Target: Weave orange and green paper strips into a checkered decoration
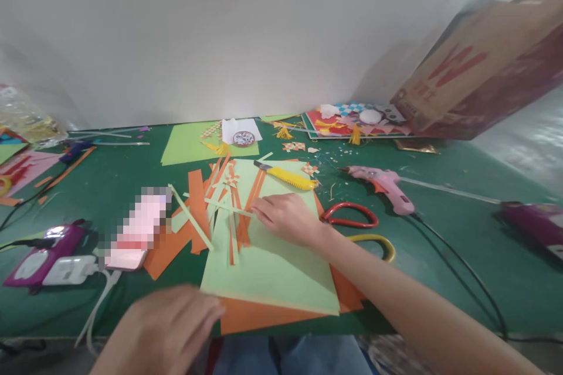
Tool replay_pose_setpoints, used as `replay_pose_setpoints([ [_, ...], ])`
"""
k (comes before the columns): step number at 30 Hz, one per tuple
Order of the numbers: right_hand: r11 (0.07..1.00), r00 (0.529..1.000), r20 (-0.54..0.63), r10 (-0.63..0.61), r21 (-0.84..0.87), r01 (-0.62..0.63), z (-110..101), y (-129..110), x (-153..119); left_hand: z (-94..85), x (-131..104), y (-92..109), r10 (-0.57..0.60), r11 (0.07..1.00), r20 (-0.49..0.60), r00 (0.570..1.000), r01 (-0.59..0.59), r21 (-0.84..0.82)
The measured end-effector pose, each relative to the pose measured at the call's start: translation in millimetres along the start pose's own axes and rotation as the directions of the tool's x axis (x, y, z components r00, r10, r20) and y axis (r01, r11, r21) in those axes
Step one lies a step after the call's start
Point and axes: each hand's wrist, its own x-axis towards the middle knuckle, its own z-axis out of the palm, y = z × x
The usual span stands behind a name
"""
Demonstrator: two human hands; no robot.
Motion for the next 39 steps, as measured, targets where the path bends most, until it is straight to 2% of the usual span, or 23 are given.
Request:
replay_pose_setpoints([
  [2,0.999,0.999,0.016,0.044,-0.016,-0.044,0.1,0.5,1.0,-5.2,45.1,-16.3,-0.057,0.994,-0.004,0.998,0.057,0.091],
  [3,0.998,0.998,0.021,0.059,-0.022,-0.059,0.3,0.6,1.4,-4.1,65.6,-26.5,-0.134,0.985,0.008,0.991,0.133,0.114],
  [5,0.996,0.996,0.024,0.08,-0.028,-0.08,0.9,1.0,2.0,4.9,101.5,-46.4,-0.331,0.936,0.055,0.942,0.32,0.145],
  [8,0.996,0.996,0.032,0.084,-0.025,-0.083,1.8,2.0,2.1,27.8,140.2,-67.7,-0.454,0.877,0.074,0.888,0.43,0.214],
  [10,0.997,0.996,0.046,0.077,-0.025,-0.076,1.7,2.6,2.0,43.8,154.1,-75.8,-0.48,0.859,0.098,0.872,0.445,0.254],
  [14,0.997,0.996,0.058,0.065,-0.032,-0.063,-0.6,1.2,1.7,67.9,158.2,-88.6,-0.459,0.867,0.055,0.887,0.433,0.248],
  [16,0.999,0.998,0.042,0.045,-0.029,-0.044,-1.8,-0.1,1.5,75.2,154.6,-95.4,-0.432,0.891,0.017,0.902,0.424,0.16],
  [19,0.998,0.998,-0.027,0.055,-0.033,-0.056,-3.6,2.3,2.2,80.7,150.5,-102.4,-0.438,0.899,-0.064,0.897,0.438,-0.008],
  [23,0.958,0.958,-0.157,0.242,-0.121,-0.262,-9.0,19.3,4.8,77.2,150.6,-101.2,-0.525,0.832,-0.136,0.84,0.473,-0.289],
  [25,0.911,0.924,-0.139,0.356,-0.169,-0.376,-12.1,30.1,5.2,73.1,151.4,-98.4,-0.557,0.804,-0.176,0.812,0.474,-0.358],
  [27,0.87,0.892,-0.066,0.448,-0.199,-0.451,-13.7,38.8,4.8,70.2,151.8,-96.6,-0.544,0.819,-0.206,0.814,0.461,-0.342],
  [31,0.839,0.852,0.055,0.52,-0.218,-0.498,-10.9,47.9,3.7,69.5,151.4,-98.7,-0.448,0.891,-0.242,0.861,0.409,-0.196],
  [34,0.847,0.857,0.051,0.513,-0.192,-0.495,-8.9,50.4,3.7,67.7,151.4,-99.5,-0.421,0.907,-0.376,0.825,0.386,-0.17],
  [36,0.856,0.866,0.032,0.499,-0.173,-0.487,-9.8,51.7,3.3,65.0,151.4,-95.4,-0.424,0.904,-0.437,0.793,0.348,-0.247],
  [37,0.858,0.869,0.015,0.495,-0.165,-0.486,-10.9,52.3,2.8,64.2,151.2,-91.2,-0.425,0.897,-0.429,0.797,0.307,-0.319],
  [38,0.857,0.869,-0.005,0.495,-0.159,-0.49,-12.1,52.9,2.3,64.1,150.9,-85.6,-0.411,0.879,-0.377,0.83,0.252,-0.405],
  [39,0.853,0.864,-0.027,0.502,-0.152,-0.5,-13.4,53.6,1.7,65.2,150.5,-78.7,-0.375,0.845,-0.284,0.883,0.199,-0.496],
])
